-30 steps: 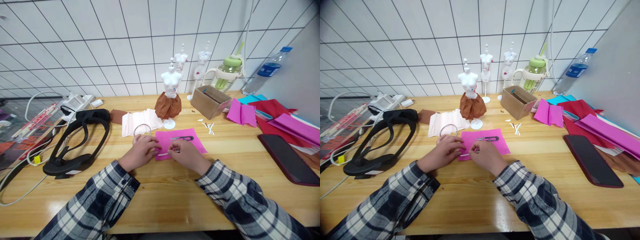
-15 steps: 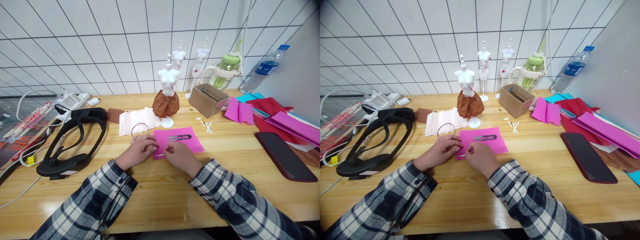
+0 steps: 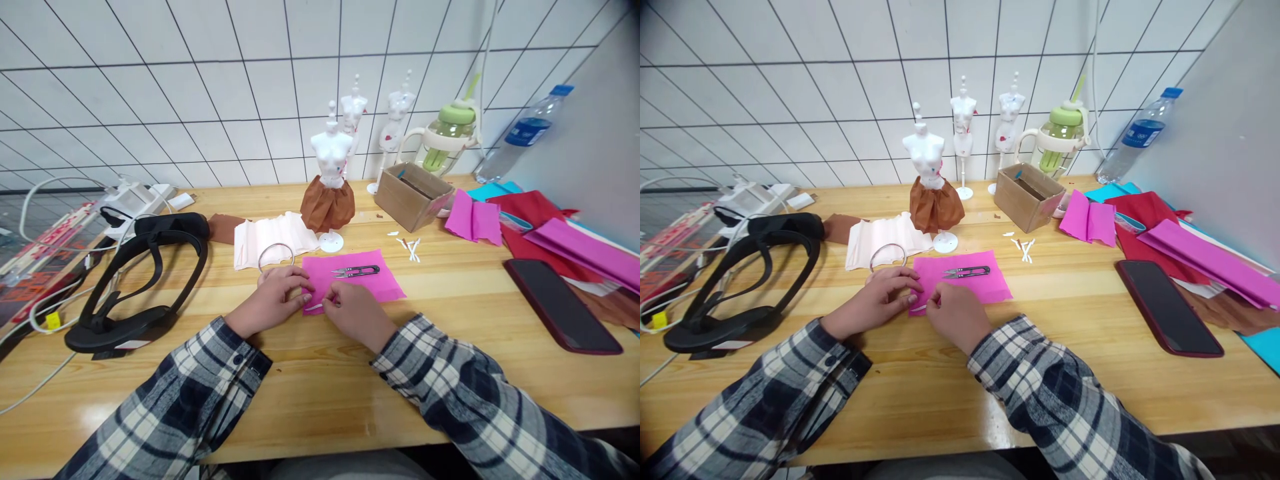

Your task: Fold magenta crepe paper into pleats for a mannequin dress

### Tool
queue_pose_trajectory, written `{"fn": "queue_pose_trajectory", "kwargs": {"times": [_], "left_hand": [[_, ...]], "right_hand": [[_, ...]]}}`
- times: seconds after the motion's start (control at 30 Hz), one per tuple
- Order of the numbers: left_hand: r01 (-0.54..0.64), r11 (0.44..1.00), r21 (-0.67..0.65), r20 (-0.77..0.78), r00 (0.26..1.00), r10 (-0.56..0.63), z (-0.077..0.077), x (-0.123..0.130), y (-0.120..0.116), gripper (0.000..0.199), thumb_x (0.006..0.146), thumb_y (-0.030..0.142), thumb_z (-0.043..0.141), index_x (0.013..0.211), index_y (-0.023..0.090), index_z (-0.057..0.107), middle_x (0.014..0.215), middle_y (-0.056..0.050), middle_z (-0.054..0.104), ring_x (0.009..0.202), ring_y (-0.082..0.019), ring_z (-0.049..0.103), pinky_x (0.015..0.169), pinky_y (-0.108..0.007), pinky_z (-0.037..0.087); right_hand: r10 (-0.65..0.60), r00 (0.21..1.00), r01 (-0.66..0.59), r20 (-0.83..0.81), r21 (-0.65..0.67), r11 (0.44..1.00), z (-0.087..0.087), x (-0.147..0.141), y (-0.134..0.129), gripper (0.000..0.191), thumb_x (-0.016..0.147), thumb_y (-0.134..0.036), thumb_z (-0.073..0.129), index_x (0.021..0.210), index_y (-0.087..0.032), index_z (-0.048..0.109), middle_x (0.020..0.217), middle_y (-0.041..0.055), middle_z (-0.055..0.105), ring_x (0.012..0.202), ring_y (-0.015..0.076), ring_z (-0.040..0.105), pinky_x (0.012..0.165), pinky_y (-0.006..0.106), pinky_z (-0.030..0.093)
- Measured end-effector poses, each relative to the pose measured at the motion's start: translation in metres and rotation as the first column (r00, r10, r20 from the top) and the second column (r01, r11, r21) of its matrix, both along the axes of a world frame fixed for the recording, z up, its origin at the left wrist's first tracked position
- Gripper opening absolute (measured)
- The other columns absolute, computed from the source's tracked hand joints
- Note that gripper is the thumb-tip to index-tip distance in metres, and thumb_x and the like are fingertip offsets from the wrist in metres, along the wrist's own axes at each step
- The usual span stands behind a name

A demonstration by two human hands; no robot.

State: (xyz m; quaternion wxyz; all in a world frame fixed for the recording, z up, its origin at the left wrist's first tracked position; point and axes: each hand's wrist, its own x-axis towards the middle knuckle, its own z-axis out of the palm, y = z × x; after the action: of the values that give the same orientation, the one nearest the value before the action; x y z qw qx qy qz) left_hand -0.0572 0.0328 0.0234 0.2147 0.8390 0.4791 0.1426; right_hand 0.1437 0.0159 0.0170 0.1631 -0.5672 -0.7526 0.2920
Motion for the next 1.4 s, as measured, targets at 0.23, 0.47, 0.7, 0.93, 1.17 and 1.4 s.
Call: {"fn": "queue_pose_trajectory", "kwargs": {"times": [0.23,0.47,0.7,0.93,1.17,1.4], "left_hand": [[0.008,1.0,0.002,-0.01,1.0,-0.008,-0.001,-0.002,0.0,0.028,0.081,0.046,0.067,0.103,0.03,0.068,0.124,-0.002,0.059,0.117,-0.024,0.053,0.104,-0.041,0.034],[-0.036,0.999,0.007,-0.014,0.999,0.036,-0.002,0.003,-0.001,0.027,0.077,0.043,0.071,0.1,0.029,0.068,0.122,-0.002,0.059,0.117,-0.024,0.053,0.105,-0.041,0.032],[-0.035,0.999,0.029,-0.028,0.999,0.036,-0.004,0.004,-0.002,0.029,0.076,0.043,0.072,0.102,0.03,0.067,0.122,-0.001,0.058,0.118,-0.024,0.051,0.105,-0.043,0.029],[-0.045,0.999,-0.028,-0.073,0.996,0.043,0.003,0.005,-0.002,0.03,0.075,0.043,0.073,0.101,0.03,0.067,0.123,-0.001,0.058,0.118,-0.026,0.05,0.104,-0.044,0.028],[-0.024,1.0,-0.015,-0.046,0.999,0.023,-0.001,0.002,-0.001,0.028,0.077,0.043,0.071,0.101,0.03,0.067,0.123,-0.001,0.058,0.117,-0.024,0.05,0.104,-0.041,0.03],[-0.017,0.999,-0.04,-0.049,0.999,0.015,0.002,0.002,0.0,0.033,0.074,0.046,0.073,0.102,0.029,0.067,0.123,-0.002,0.058,0.118,-0.026,0.05,0.105,-0.043,0.031]], "right_hand": [[0.013,0.999,-0.014,0.039,0.014,1.0,-0.001,0.001,-0.001,0.011,0.084,-0.025,0.051,0.08,-0.02,0.06,0.076,0.0017,0.068,0.07,0.0146,0.057,0.061,0.026,0.031],[0.022,0.996,-0.023,0.084,0.01,1.0,0.0,0.001,-0.001,0.014,0.086,-0.026,0.051,0.084,-0.021,0.063,0.079,0.0027,0.07,0.072,0.0155,0.059,0.06,0.027,0.03],[0.042,0.996,-0.041,0.075,-0.016,0.999,0.004,0.001,-0.001,0.015,0.085,-0.026,0.052,0.085,-0.02,0.066,0.082,0.0024,0.071,0.074,0.0153,0.061,0.062,0.026,0.033],[0.196,0.98,-0.196,0.011,-0.044,0.98,0.016,0.018,-0.001,0.026,0.089,-0.03,0.049,0.096,-0.024,0.074,0.092,0.0013,0.075,0.081,0.0168,0.065,0.069,0.027,0.042],[0.218,0.976,-0.219,-0.016,-0.015,0.976,0.021,0.025,-0.006,0.037,0.091,-0.028,0.046,0.122,-0.023,0.066,0.112,0.0051,0.072,0.098,0.0198,0.066,0.084,0.03,0.046],[0.172,0.984,-0.174,-0.036,-0.043,0.984,0.022,0.034,0.002,0.044,0.09,-0.022,0.049,0.134,-0.021,0.051,0.096,0.0042,0.073,0.082,0.0176,0.066,0.073,0.028,0.045]]}}
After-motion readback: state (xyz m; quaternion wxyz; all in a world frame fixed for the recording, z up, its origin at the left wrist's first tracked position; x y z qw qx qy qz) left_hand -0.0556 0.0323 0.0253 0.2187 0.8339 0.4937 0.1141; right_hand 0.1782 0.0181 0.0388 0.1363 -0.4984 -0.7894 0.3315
